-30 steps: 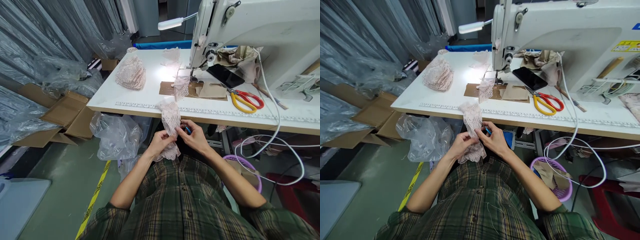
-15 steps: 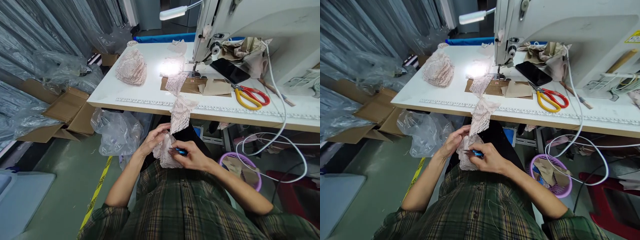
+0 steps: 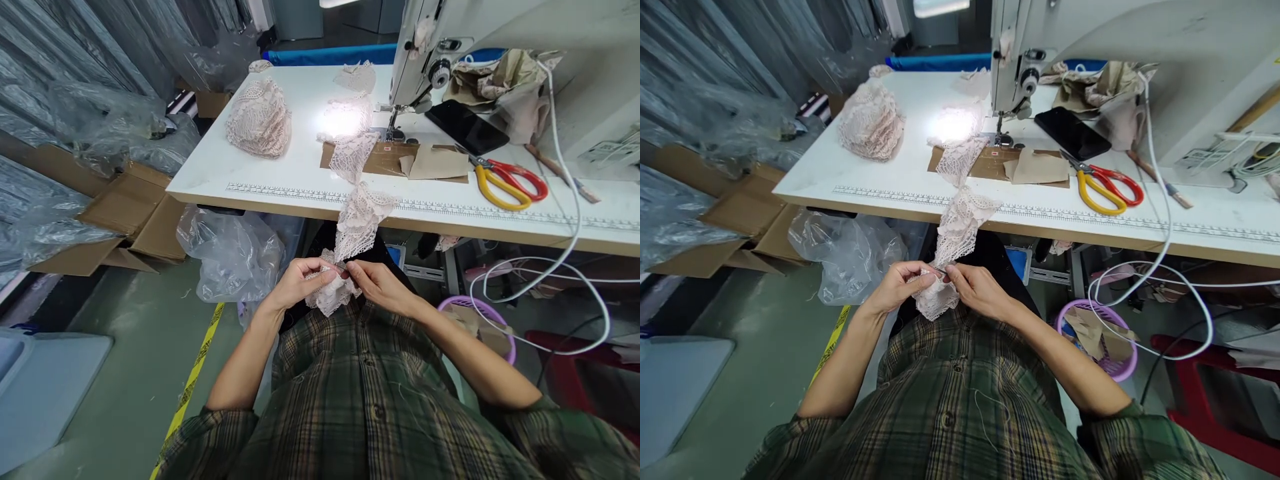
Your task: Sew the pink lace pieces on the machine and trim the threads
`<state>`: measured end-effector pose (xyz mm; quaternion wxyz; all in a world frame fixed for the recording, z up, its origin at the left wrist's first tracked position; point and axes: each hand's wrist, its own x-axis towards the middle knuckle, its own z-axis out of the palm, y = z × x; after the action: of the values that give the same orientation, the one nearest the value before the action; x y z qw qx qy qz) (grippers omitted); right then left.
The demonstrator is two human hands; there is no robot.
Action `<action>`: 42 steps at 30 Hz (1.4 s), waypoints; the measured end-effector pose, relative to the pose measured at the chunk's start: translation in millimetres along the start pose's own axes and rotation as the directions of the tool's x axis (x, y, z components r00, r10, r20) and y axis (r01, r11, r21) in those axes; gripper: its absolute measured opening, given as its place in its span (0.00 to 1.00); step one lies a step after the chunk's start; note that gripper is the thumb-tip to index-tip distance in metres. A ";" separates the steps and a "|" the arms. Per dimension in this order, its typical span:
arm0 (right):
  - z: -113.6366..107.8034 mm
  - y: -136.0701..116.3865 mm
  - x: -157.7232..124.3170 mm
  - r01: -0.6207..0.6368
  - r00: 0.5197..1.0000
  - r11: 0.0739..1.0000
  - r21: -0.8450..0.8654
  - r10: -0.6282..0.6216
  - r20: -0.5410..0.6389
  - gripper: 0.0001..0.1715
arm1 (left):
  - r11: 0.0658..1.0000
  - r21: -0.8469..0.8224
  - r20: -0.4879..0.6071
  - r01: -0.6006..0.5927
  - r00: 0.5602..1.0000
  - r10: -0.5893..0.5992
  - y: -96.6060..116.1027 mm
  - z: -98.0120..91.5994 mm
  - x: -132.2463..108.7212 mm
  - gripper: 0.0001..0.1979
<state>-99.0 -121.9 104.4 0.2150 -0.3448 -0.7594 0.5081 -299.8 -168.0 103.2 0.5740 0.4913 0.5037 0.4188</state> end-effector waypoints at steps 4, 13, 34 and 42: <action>5.5 -1.2 9.5 -0.001 0.999 1.000 -0.024 -0.001 -0.054 0.29 | 1.000 -0.009 -0.026 -0.014 1.000 0.014 0.3 2.5 -0.3 0.13; 8.5 2.7 3.4 0.015 0.999 0.999 -0.052 -0.017 -0.027 0.27 | 0.996 -0.072 -0.058 0.059 0.996 -0.063 3.1 4.1 -1.3 0.15; 9.2 11.7 -6.7 -0.040 0.971 0.980 -0.197 -0.008 -0.239 0.12 | 0.958 0.238 -0.243 -0.163 0.945 0.221 -24.5 -2.8 54.1 0.26; -4.9 -9.6 0.8 0.082 0.882 0.981 -0.176 -0.154 -0.446 0.14 | 0.846 0.444 -0.129 -0.294 0.914 0.385 -9.1 37.4 30.0 0.08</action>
<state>-99.0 -120.6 115.1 0.3912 -0.4232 -0.7435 0.3391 -258.7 -145.5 89.5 0.3154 0.6359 0.5440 0.4474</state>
